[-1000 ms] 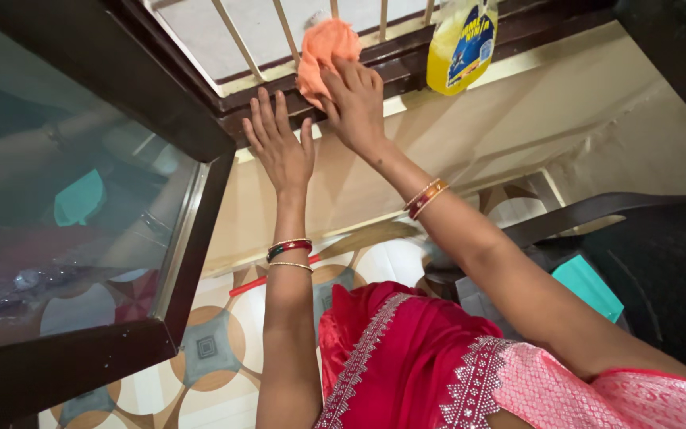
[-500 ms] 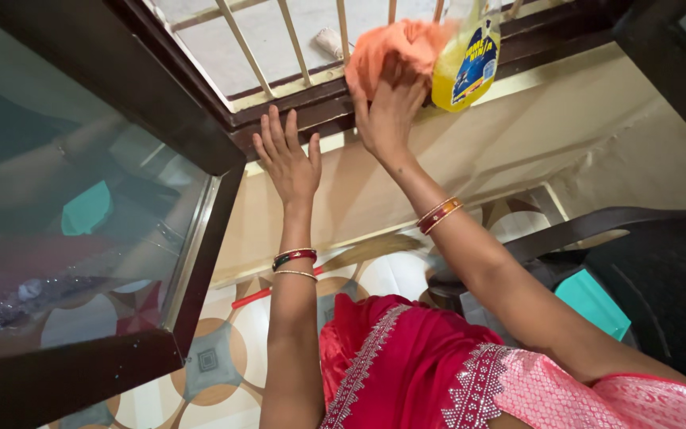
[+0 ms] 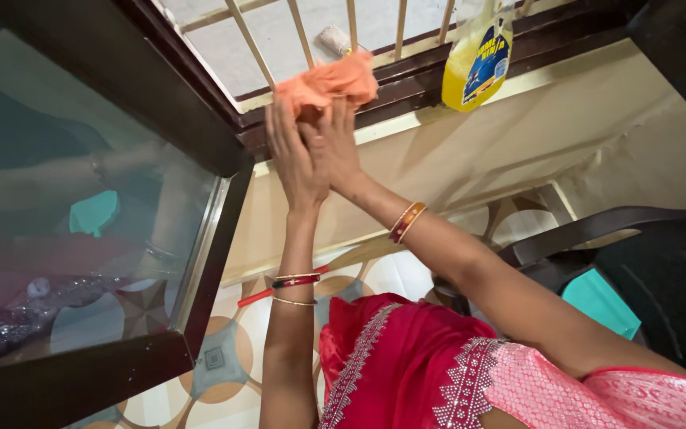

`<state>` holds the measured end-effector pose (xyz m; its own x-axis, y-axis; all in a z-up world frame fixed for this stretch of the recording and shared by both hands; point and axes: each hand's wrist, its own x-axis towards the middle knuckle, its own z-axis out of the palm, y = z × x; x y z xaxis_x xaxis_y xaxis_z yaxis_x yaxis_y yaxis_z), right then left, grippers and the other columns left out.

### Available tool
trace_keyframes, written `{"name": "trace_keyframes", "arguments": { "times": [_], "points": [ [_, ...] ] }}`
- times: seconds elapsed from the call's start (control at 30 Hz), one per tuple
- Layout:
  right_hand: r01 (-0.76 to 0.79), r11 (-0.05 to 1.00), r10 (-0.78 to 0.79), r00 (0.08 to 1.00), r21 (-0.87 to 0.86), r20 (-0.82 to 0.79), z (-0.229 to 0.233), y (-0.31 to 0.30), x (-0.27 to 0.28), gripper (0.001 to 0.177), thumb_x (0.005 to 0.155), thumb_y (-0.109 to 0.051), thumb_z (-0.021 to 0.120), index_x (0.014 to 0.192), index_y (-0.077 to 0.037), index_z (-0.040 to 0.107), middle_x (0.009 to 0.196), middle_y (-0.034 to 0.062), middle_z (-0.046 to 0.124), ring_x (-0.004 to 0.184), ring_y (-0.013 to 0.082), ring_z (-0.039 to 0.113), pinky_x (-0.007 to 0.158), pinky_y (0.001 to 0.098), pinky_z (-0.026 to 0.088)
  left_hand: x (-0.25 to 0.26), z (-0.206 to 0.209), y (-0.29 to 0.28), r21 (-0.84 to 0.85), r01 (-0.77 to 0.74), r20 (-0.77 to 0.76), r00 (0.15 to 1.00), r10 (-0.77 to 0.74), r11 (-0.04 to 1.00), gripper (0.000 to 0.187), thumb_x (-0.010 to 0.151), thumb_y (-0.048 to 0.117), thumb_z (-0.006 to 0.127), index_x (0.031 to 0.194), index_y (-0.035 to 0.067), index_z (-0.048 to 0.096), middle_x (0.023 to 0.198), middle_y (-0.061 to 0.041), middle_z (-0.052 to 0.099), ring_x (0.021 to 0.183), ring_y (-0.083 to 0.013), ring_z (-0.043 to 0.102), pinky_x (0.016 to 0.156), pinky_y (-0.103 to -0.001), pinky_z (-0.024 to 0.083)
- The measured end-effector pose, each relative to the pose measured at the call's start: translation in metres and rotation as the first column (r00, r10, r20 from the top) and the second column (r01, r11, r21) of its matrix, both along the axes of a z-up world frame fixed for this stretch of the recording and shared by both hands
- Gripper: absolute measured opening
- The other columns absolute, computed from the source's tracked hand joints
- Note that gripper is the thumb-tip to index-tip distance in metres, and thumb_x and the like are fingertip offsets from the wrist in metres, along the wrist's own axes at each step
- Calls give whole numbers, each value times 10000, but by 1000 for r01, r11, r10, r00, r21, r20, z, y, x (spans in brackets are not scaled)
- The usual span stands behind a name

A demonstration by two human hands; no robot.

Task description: The person wipes the wooden window frame and sill with an orange cloth. They repeatedly apply liquid from a yellow Home Ninja bottle to the cloth and continue wiping the frame and sill area.

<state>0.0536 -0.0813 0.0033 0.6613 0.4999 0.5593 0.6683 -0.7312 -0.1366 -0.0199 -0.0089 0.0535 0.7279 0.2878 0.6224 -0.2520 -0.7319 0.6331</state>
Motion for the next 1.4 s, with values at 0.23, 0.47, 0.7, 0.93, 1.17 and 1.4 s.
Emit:
{"name": "trace_keyframes", "arguments": {
  "times": [0.23,0.47,0.7,0.93,1.17,1.4],
  "points": [
    [-145,988,140,985,44,98,-6,55,-23,941,958,-690,569,1597,-29,367,1668,248,241,1541,463,114,1225,644,31,10,11,14,259,-96,-210,966,153,961,822,1028,505,603,1585,-12,289,1676,-244,232,1584,-422,125,1283,-535,120],
    [-197,975,186,977,106,104,11,47,-15,837,928,-618,611,1509,-42,435,1581,236,336,1463,454,219,1186,618,117,14,10,16,311,-141,-236,947,220,940,876,989,504,648,1609,3,283,1675,-274,164,1564,-458,67,1267,-580,67],
    [-190,964,177,981,188,83,10,57,-20,728,927,-544,636,1449,-62,479,1520,211,408,1407,432,292,1160,593,180,20,13,12,377,-185,-264,918,296,908,911,955,516,686,1576,-23,294,1674,-279,125,1545,-490,64,1250,-603,64],
    [-266,927,267,963,263,30,1,61,-11,621,925,-471,661,1389,-81,524,1458,186,479,1351,410,365,1135,568,244,32,14,3,430,-306,-201,885,421,849,805,880,509,748,1404,-28,456,1538,-322,316,1452,-520,203,1154,-670,209],
    [-472,863,491,867,183,-82,-15,26,9,516,924,-397,686,1329,-101,568,1397,161,550,1295,388,438,1109,543,307,18,25,-5,415,-287,-303,851,428,863,679,889,531,745,1325,59,523,1408,-232,479,1400,-472,339,1103,-658,306],
    [-480,709,658,715,517,-238,33,-44,-48,310,784,-78,696,1089,-110,648,1156,83,630,1097,312,606,1097,590,345,-43,9,-14,35,-138,-495,858,138,990,639,951,529,607,1447,130,557,1349,-184,584,1259,-393,531,1058,-536,382]
  ]
}}
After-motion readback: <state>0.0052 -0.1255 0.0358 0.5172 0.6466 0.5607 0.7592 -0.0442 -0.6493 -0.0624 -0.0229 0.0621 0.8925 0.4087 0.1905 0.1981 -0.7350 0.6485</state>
